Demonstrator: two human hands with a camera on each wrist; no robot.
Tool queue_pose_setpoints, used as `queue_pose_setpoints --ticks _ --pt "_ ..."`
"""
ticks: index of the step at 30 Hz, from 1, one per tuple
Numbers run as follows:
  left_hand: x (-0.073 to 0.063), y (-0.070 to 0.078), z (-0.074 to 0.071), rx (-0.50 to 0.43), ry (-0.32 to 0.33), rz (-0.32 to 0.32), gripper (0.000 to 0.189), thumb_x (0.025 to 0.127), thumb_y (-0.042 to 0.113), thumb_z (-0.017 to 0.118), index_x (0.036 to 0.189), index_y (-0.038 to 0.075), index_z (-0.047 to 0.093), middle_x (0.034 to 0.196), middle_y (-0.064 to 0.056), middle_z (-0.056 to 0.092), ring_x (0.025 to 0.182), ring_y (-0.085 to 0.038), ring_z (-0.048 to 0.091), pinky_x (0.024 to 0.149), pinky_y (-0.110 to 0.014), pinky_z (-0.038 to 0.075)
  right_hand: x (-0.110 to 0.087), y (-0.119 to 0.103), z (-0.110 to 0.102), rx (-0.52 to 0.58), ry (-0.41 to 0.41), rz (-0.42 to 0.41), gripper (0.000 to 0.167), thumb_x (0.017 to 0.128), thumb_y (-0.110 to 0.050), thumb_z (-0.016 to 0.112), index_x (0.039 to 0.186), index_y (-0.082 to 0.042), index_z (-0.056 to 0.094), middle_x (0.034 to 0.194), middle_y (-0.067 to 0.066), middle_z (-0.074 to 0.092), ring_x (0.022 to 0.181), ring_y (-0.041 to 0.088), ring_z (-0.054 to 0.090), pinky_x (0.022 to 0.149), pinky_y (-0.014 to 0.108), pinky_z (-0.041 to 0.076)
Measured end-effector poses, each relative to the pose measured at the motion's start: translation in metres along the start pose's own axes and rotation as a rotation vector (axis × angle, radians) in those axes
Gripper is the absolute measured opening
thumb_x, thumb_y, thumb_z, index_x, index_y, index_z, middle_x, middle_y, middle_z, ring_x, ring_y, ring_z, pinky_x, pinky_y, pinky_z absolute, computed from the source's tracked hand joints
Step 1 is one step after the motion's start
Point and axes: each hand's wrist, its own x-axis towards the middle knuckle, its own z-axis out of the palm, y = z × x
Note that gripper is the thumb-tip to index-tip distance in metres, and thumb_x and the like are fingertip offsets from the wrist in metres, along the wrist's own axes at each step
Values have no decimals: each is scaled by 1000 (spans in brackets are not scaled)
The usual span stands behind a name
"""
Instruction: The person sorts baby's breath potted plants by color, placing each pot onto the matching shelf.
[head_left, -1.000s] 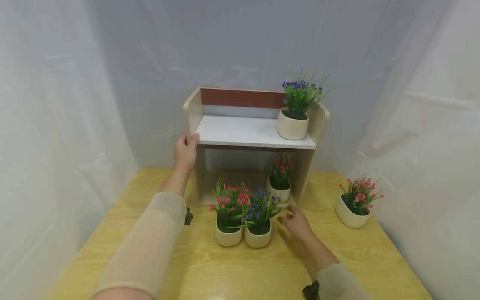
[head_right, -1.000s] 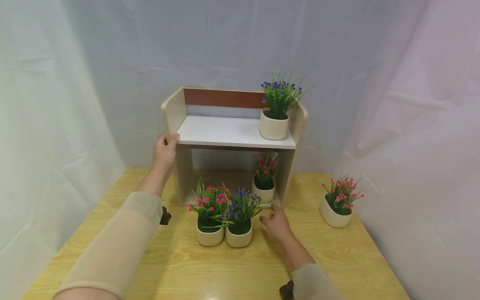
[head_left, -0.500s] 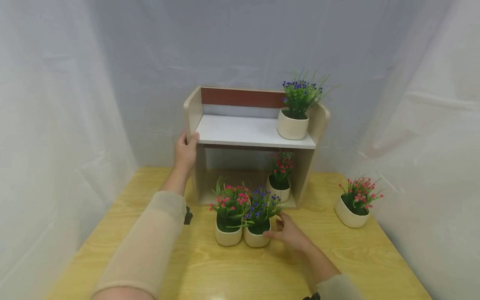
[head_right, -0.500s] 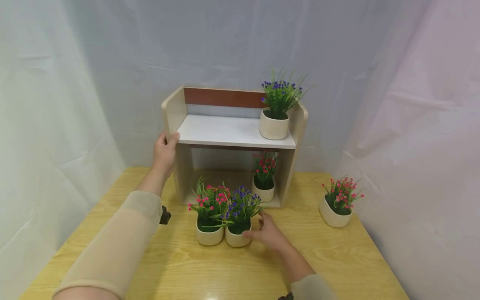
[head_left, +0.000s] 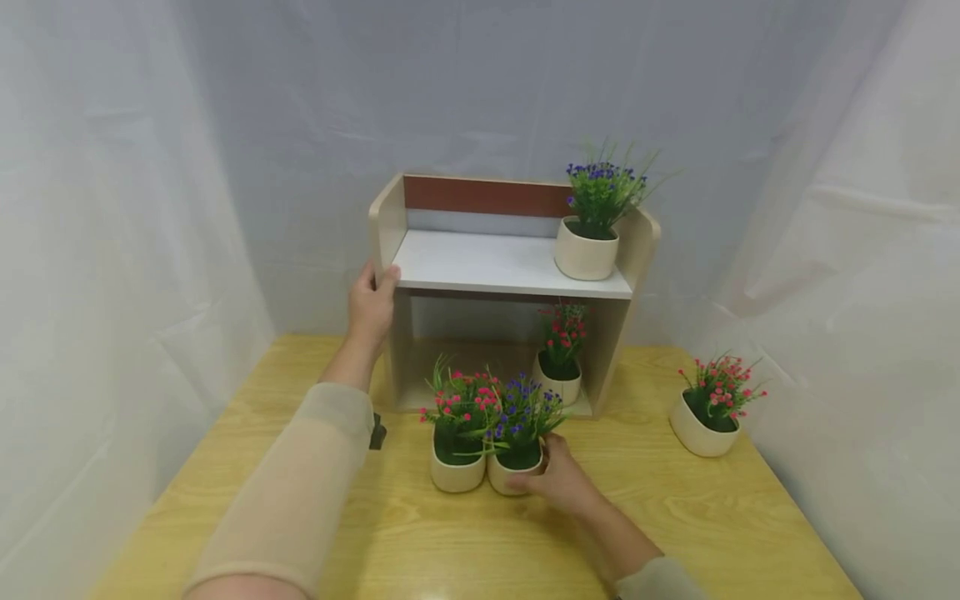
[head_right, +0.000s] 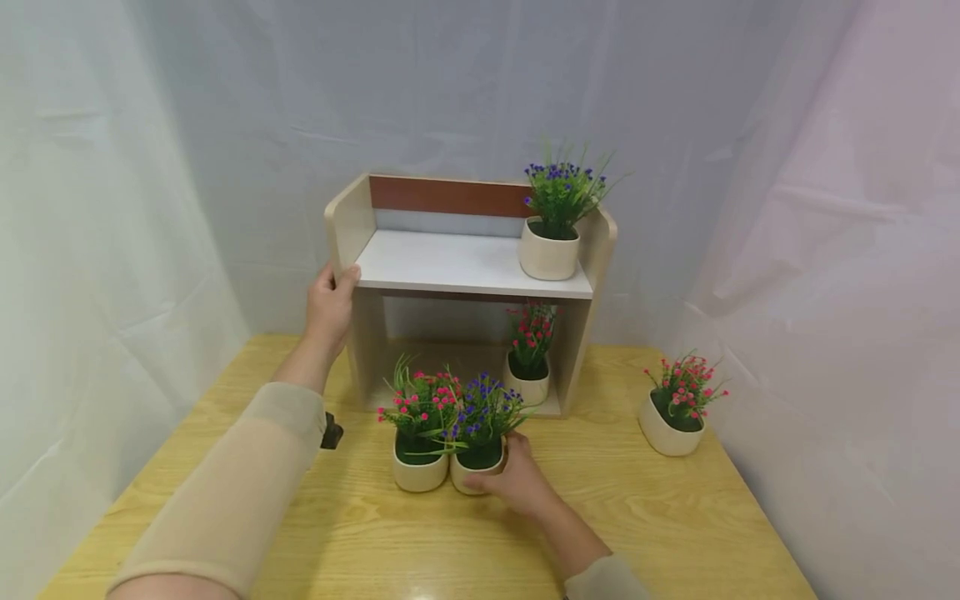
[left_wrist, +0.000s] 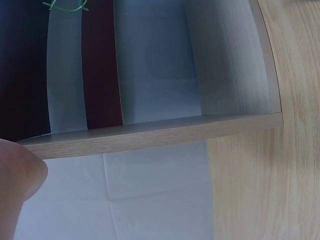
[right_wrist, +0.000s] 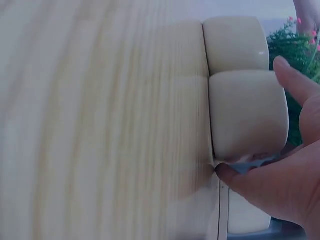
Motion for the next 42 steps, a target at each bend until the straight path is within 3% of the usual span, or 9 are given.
queue_pose_setpoints --ticks 5,12,21,28,33,42 --pt "-3 1 1 1 -2 -6 59 113 36 56 166 15 42 172 -15 43 160 -33 38 136 -51 27 1 0 5 -56 26 -17 98 78 -20 99 154 9 44 151 33 52 140 52 55 126 69 35" --pt "-3 5 1 4 1 -3 58 113 37 56 166 17 42 171 -14 44 158 -33 40 135 -53 29 8 1 8 -31 2 -117 79 80 -12 97 147 0 57 138 19 71 130 38 68 123 63 44" --pt "0 5 2 -8 -2 -30 58 113 34 55 168 19 40 174 -13 41 161 -32 37 137 -51 26 7 1 6 -62 -5 -116 79 82 -15 95 149 0 55 142 20 69 134 41 66 124 65 42" --pt "0 4 1 -2 6 -38 60 113 35 55 169 21 39 174 -12 40 161 -32 36 137 -52 25 4 -4 -2 22 -12 -90 75 85 -16 93 149 -4 56 142 16 71 136 40 65 128 67 35" --pt "-2 7 1 8 -2 -40 60 113 39 55 169 23 38 174 -11 40 161 -32 36 136 -54 26 2 -12 -11 55 7 -85 72 86 -17 92 148 -5 57 138 12 73 134 36 67 127 66 37" --pt "-2 6 1 3 -7 -38 60 113 38 55 169 22 38 174 -10 41 162 -31 36 137 -53 26 -5 -36 -30 109 8 -65 87 90 -26 90 163 -15 43 159 14 58 150 43 53 126 69 37"
